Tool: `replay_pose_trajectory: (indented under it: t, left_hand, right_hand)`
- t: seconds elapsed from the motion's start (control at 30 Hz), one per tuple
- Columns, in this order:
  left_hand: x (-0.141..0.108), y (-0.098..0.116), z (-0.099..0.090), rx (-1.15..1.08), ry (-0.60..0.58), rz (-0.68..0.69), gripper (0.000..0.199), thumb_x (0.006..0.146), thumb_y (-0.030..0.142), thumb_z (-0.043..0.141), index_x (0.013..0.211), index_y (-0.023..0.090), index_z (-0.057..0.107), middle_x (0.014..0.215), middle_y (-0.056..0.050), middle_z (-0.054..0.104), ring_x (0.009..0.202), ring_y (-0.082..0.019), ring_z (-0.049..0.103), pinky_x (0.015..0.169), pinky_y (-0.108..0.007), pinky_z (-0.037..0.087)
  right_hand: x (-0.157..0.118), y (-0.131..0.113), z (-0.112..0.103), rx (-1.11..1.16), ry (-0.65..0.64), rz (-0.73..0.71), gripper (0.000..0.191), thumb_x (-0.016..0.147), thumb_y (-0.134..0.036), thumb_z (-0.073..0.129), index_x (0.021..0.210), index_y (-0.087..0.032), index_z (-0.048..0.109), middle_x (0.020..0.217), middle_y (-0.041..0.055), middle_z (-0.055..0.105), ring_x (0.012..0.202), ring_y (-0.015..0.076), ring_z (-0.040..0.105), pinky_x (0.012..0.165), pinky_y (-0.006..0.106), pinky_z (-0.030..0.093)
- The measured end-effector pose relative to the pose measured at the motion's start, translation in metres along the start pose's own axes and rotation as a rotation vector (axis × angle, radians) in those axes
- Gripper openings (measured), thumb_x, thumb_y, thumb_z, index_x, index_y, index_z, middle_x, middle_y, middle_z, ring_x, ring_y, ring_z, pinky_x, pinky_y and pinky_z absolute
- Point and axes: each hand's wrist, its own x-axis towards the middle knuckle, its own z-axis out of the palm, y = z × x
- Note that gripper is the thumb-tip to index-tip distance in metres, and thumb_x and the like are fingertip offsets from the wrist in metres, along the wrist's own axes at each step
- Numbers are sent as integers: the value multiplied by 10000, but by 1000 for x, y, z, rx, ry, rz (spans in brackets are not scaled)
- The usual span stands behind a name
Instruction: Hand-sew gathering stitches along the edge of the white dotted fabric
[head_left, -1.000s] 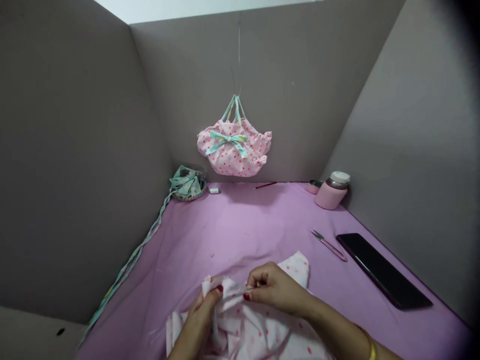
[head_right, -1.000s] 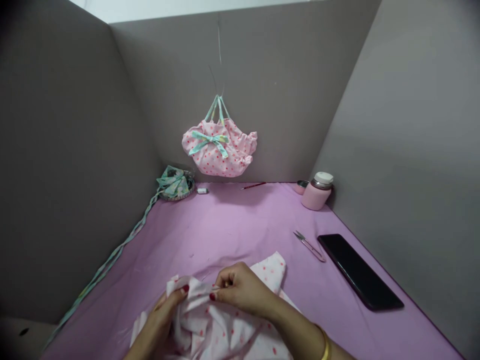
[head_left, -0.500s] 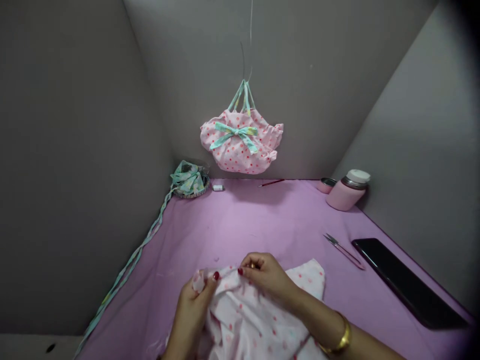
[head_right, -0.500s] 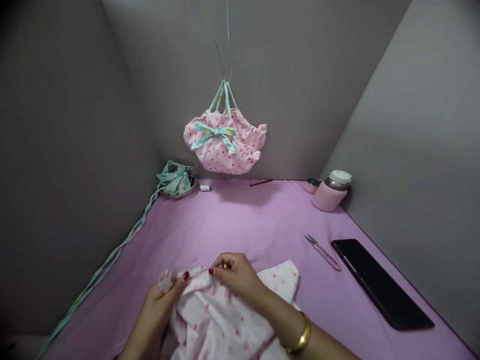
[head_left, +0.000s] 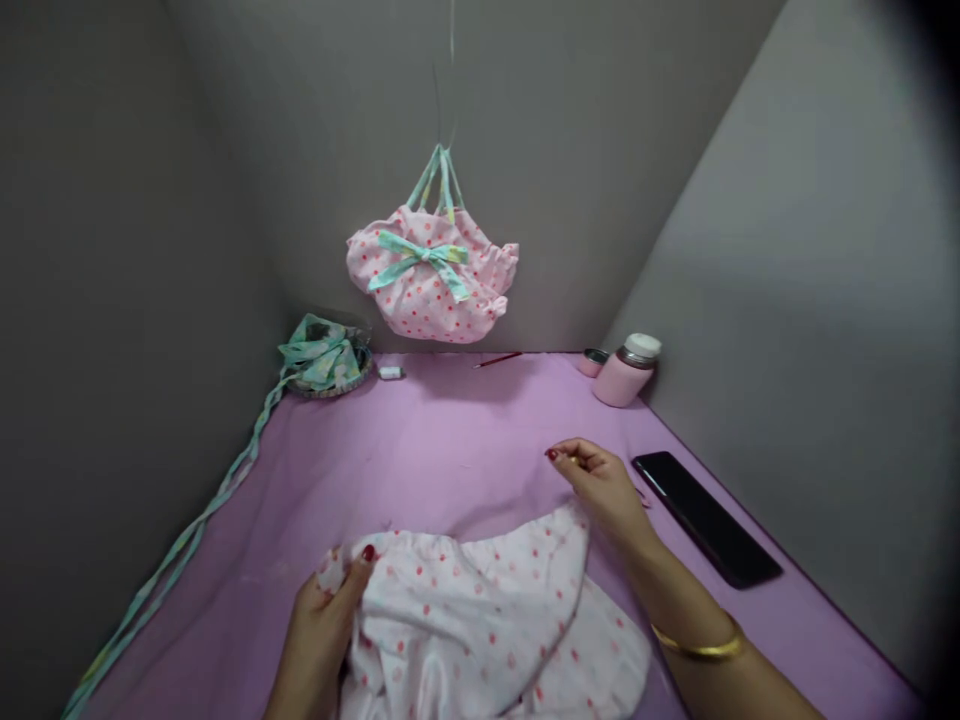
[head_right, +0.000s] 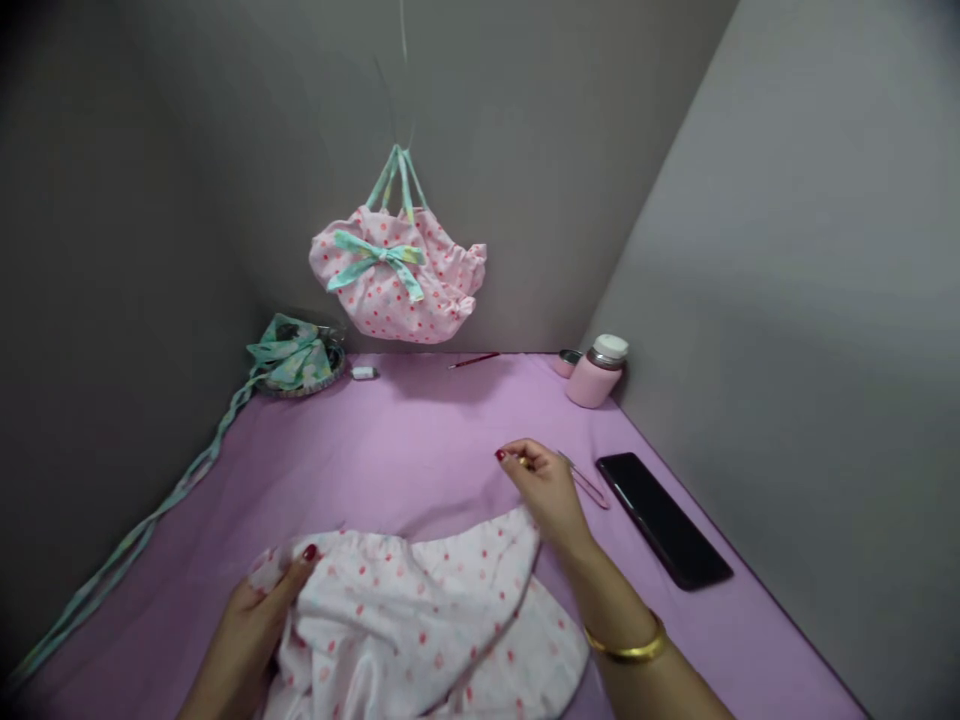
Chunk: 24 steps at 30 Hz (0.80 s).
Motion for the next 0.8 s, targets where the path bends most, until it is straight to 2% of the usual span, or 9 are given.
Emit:
replay_pose_trajectory:
  t: [0.1,0.17,0.3,0.4,0.53,0.6,0.7,0.8]
  left_hand:
    - [-2,3,1,-10,-10,-24,250,644,379,716,715,160,617,591,10,659,565,-176,611,513,-247,475]
    - [-5,5,2,-5,-17,-32,269,633,384,723,710,147,623,599,-7,673,555,-185,619,517,-261,487]
    - [-8,6,5,-16,-45,1,277,626,368,729,739,131,640,573,-2,669,525,-184,614,511,-263,490]
    - [-11,7,3,-37,-14,71,233,631,336,734,727,157,619,540,48,637,494,-146,589,481,-217,464]
    - [-25,22,-4,-69,69,148,280,584,353,770,696,162,599,528,56,627,472,-133,564,448,-199,448]
    - [-41,37,-6,-81,47,196,304,554,359,788,710,163,615,546,41,640,503,-150,579,471,-213,467]
    - [-78,62,-7,-34,-44,322,284,569,387,773,706,177,641,599,12,663,536,-170,587,492,-229,483]
    - [-122,78,-10,96,27,420,304,565,449,752,668,179,659,579,-10,652,503,-179,569,439,-231,469]
  right_hand:
    - [-7,9,-37,-53,79,62,288,702,-418,606,785,-145,575,589,-22,500,510,100,392,481,224,284]
    - [-15,20,-47,-77,38,132,302,675,-421,624,741,-129,588,537,-25,498,445,84,372,431,214,263]
    - [-25,38,-36,-103,-108,216,289,655,-397,641,617,-113,601,405,-51,434,327,52,272,350,205,188]
    - [-26,39,-25,-101,-114,146,286,643,-379,648,541,-131,548,408,-53,426,354,60,302,368,206,226]
    - [-37,14,-36,-74,-20,-52,308,681,-396,623,542,-154,494,510,-35,460,498,98,409,487,217,324]
    - [-52,-8,-51,-53,17,-141,307,720,-413,599,576,-161,498,557,-27,471,547,113,432,528,226,344]
    - [-87,-44,-81,-32,69,-263,275,736,-421,609,643,-166,564,613,3,525,594,141,480,553,243,379]
    - [-127,-70,-123,-76,228,-338,256,719,-450,631,682,-197,616,612,30,572,553,163,507,483,260,393]
